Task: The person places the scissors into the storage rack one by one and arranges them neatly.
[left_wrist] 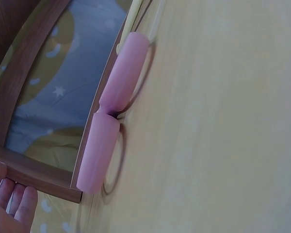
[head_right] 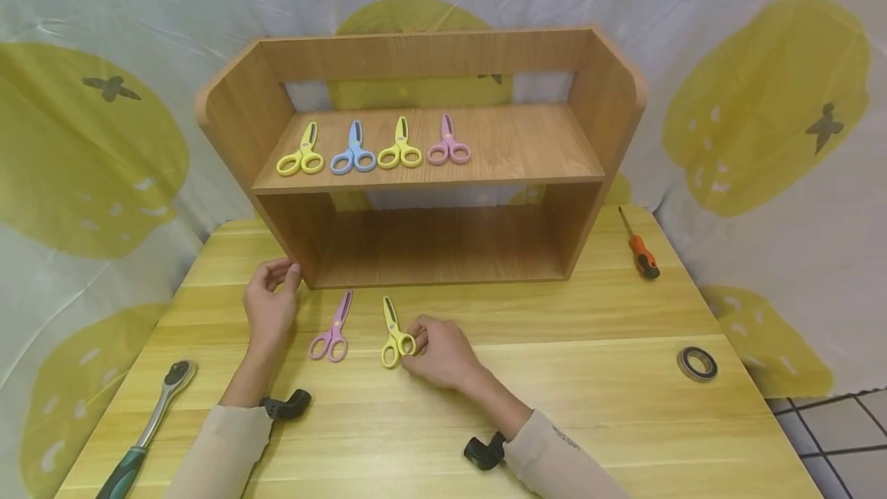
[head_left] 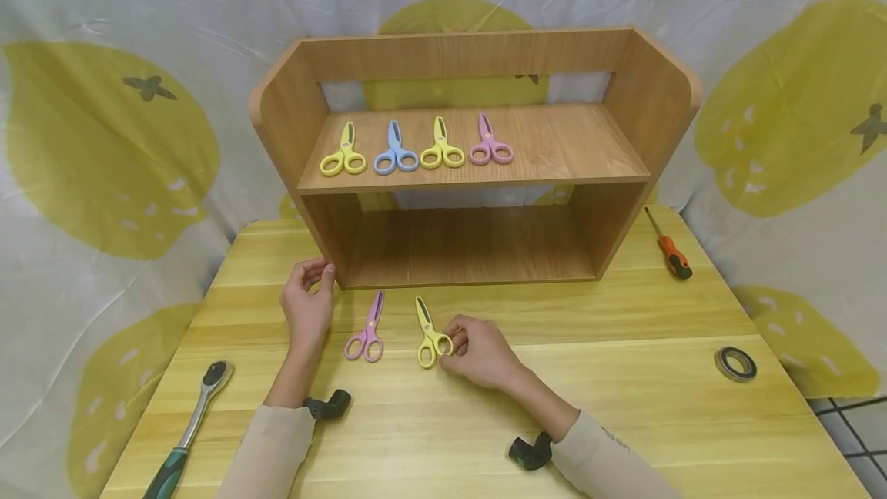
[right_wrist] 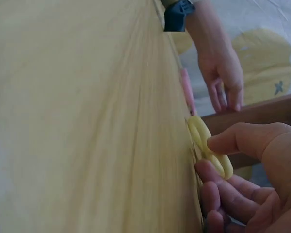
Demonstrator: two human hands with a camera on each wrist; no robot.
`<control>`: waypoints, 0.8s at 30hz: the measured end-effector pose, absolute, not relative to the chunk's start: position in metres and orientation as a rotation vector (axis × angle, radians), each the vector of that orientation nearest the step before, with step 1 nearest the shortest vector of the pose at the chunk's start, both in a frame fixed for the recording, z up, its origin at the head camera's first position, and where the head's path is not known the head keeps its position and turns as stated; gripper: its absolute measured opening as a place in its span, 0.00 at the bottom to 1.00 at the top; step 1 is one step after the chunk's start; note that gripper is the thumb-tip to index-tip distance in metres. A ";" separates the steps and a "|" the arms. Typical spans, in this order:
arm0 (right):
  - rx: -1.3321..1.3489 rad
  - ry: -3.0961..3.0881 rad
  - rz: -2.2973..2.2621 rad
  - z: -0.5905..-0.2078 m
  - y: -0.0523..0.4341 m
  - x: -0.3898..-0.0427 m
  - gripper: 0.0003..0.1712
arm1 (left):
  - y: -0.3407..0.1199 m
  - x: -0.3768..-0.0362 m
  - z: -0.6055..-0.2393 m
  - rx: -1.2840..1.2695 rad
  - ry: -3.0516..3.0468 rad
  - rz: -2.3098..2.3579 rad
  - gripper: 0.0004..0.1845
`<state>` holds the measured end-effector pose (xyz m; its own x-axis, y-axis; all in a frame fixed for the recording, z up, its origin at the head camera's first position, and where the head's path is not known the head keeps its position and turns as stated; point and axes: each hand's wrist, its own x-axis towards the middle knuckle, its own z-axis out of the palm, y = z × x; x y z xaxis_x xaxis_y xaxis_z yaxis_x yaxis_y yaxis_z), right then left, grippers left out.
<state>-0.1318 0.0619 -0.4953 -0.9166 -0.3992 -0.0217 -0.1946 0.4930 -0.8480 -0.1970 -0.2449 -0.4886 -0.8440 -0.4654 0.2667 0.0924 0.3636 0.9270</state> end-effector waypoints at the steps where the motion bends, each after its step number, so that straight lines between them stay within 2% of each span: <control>1: -0.504 2.500 -1.420 -0.495 0.063 -0.132 0.16 | -0.245 -0.197 -0.489 0.319 -2.139 -1.500 0.12; 13: -0.420 2.374 -1.588 -0.495 0.084 -0.134 0.18 | -0.241 -0.199 -0.490 0.314 -2.133 -1.517 0.12; 24: -0.471 2.448 -1.634 -0.453 0.107 -0.123 0.20 | -0.244 -0.198 -0.490 0.356 -2.152 -1.511 0.12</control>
<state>-0.1234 0.1071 -0.4534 -0.9374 -0.3458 0.0403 -0.1698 0.3531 -0.9201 -0.1983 -0.2444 -0.4899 -0.8493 -0.4720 0.2365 0.0622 0.3553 0.9327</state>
